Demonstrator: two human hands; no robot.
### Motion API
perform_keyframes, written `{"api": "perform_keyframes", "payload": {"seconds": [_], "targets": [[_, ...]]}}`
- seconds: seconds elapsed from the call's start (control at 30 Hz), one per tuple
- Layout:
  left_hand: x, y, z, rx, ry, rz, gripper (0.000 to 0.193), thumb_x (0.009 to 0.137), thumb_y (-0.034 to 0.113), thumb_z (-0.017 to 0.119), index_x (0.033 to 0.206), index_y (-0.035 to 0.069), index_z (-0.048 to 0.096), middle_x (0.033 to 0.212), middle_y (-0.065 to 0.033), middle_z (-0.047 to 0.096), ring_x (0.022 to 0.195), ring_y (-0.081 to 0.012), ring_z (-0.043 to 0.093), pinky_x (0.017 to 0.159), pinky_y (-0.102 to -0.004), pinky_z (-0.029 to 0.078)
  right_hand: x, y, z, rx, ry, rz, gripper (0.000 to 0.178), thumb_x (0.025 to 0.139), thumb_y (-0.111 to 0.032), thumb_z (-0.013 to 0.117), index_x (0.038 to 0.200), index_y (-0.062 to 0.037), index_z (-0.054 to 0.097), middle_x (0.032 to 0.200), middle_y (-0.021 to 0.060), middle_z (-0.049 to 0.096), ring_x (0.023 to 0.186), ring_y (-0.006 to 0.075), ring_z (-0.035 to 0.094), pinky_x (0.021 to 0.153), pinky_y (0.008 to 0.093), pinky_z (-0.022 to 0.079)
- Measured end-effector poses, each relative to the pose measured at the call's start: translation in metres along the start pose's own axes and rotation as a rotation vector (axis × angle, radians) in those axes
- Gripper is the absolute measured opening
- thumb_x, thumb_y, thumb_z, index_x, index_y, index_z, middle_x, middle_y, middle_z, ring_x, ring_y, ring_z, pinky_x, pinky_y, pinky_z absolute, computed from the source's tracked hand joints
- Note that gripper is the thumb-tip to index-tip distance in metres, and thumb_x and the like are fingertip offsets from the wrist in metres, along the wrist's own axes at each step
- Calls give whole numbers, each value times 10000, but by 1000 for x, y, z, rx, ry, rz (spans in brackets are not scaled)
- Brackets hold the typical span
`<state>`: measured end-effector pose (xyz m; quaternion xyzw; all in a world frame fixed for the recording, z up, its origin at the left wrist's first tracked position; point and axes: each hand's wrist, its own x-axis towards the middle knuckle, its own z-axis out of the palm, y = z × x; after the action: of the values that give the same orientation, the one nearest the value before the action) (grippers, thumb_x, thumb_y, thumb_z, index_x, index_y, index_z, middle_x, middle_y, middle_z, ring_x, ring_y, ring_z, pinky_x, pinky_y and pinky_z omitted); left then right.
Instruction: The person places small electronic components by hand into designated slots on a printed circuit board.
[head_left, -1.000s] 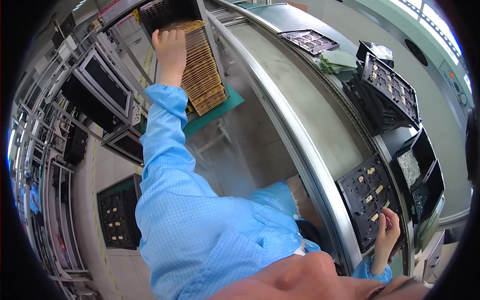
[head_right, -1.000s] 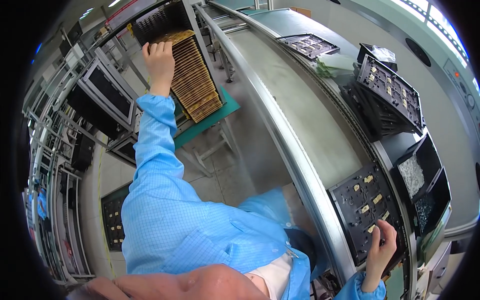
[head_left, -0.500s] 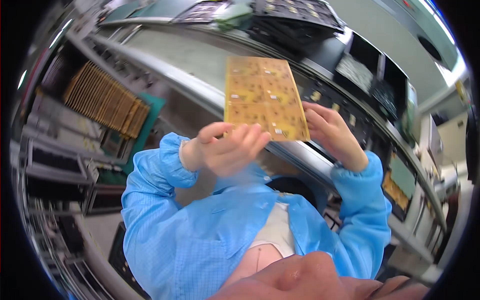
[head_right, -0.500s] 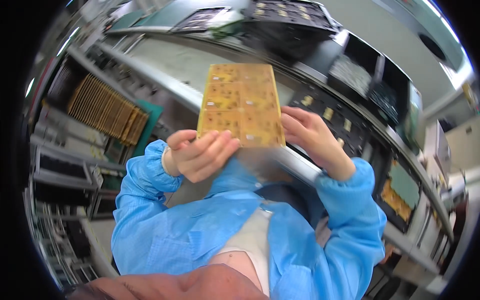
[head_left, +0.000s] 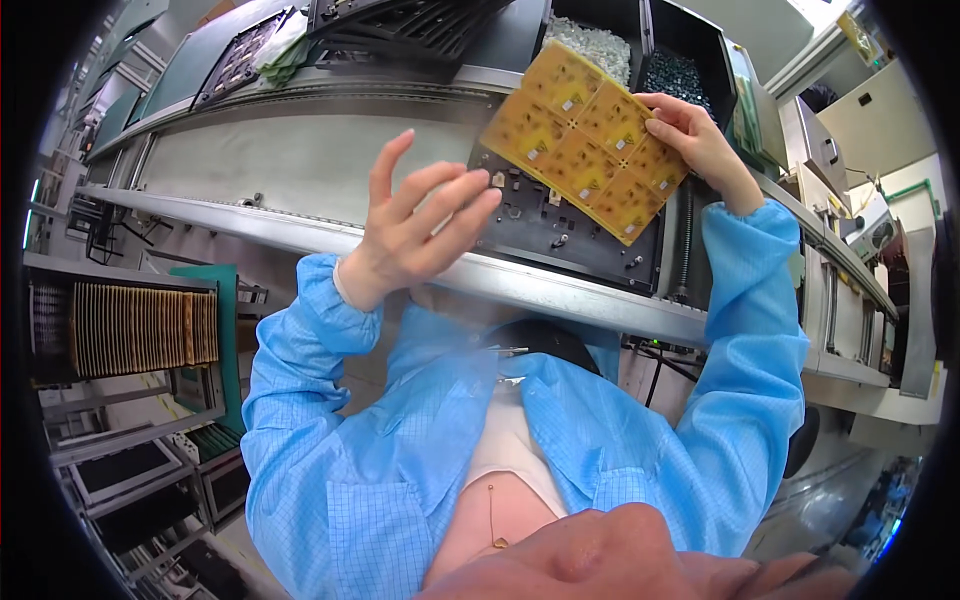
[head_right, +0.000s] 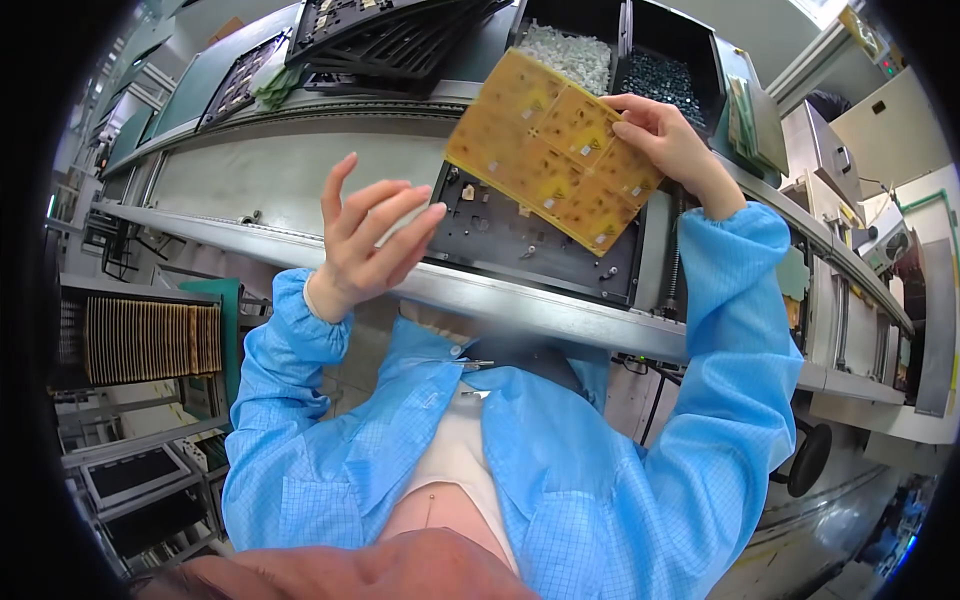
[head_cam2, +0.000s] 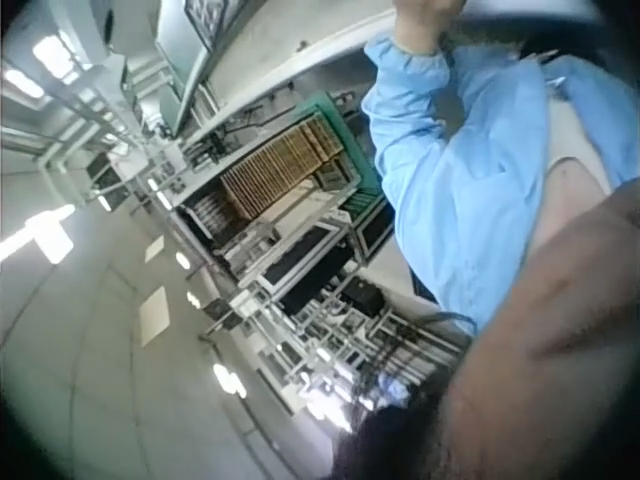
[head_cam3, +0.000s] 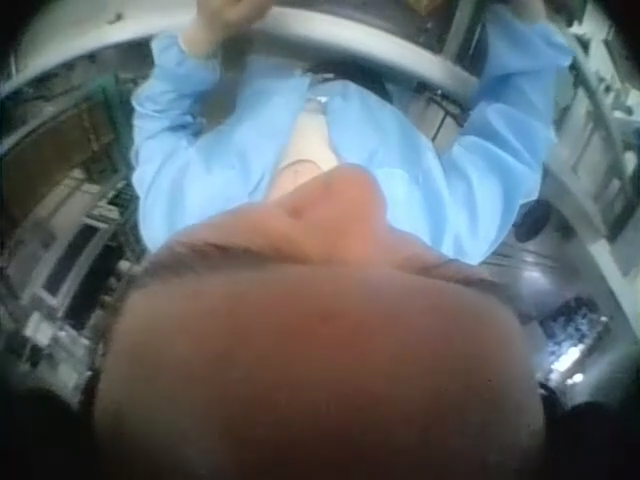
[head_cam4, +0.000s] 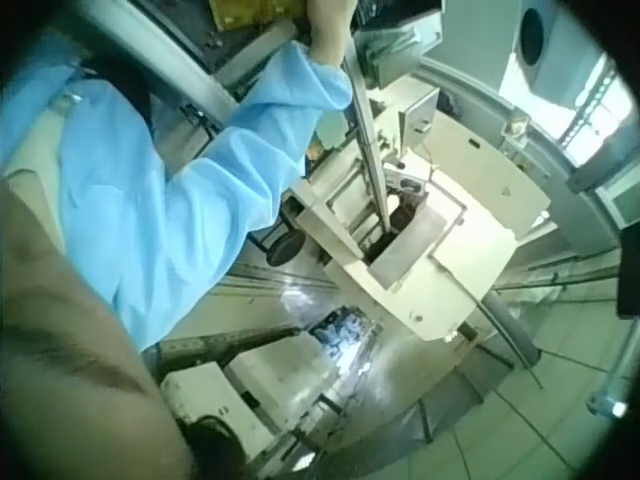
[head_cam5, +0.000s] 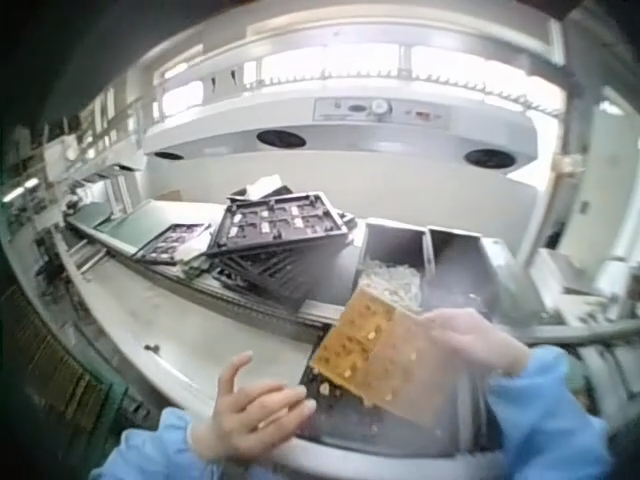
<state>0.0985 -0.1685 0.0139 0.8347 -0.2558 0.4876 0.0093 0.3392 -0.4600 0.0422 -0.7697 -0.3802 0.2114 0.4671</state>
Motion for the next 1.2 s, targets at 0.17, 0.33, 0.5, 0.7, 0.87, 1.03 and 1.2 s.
{"api": "perform_keyframes", "payload": {"seconds": [0.17,0.33,0.5,0.7,0.87,1.03,1.2], "targets": [[-6,-19,-1,-1,-40,-60,293,724,27,744,999,128,734,1009,2,683,930,-194,631,1065,-553,366,22,18,16,-98,-164,34,345,979,-160,590,1303,-41,588,1026,25,665,885,63,577,838,237,490],[-4,-32,14,-21,-65,-88,291,717,24,745,990,125,729,999,3,682,929,-199,628,1070,-551,359,33,29,20,-187,-339,135,335,980,-176,593,1291,-53,602,1006,38,665,875,65,576,814,246,501],[0,-52,44,-83,-90,-76,228,721,102,724,948,108,705,924,3,652,911,-197,607,1074,-576,350,37,51,25,-316,-201,46,308,952,-159,626,1227,-19,627,968,74,655,827,149,585,757,301,500],[-8,-52,69,-349,-523,-251,346,817,168,720,1148,112,638,1047,-47,660,1091,-252,556,1073,-496,341,23,36,45,-551,-26,-65,304,879,-81,663,1177,-35,623,990,116,576,920,264,588,835,352,497],[-16,-39,76,-344,-588,-210,394,832,227,713,1183,85,604,1153,-75,629,1136,-268,535,1092,-521,307,7,33,48,-648,117,-294,316,826,-62,696,1127,-31,608,1021,127,590,1025,330,567,894,390,493],[-21,-34,74,-273,-565,-139,370,814,244,713,1133,85,613,1164,-75,603,1151,-256,523,1104,-554,270,-31,11,55,-747,141,-225,229,836,-69,682,1059,-35,642,1116,129,616,1088,332,562,963,409,459],[-8,-38,78,-293,-578,-84,344,838,244,689,1133,84,613,1142,-82,610,1157,-260,523,1098,-553,280,-62,11,72,-858,213,-186,296,860,-109,671,1142,-31,624,1204,134,613,1172,325,543,1021,444,417]]}}
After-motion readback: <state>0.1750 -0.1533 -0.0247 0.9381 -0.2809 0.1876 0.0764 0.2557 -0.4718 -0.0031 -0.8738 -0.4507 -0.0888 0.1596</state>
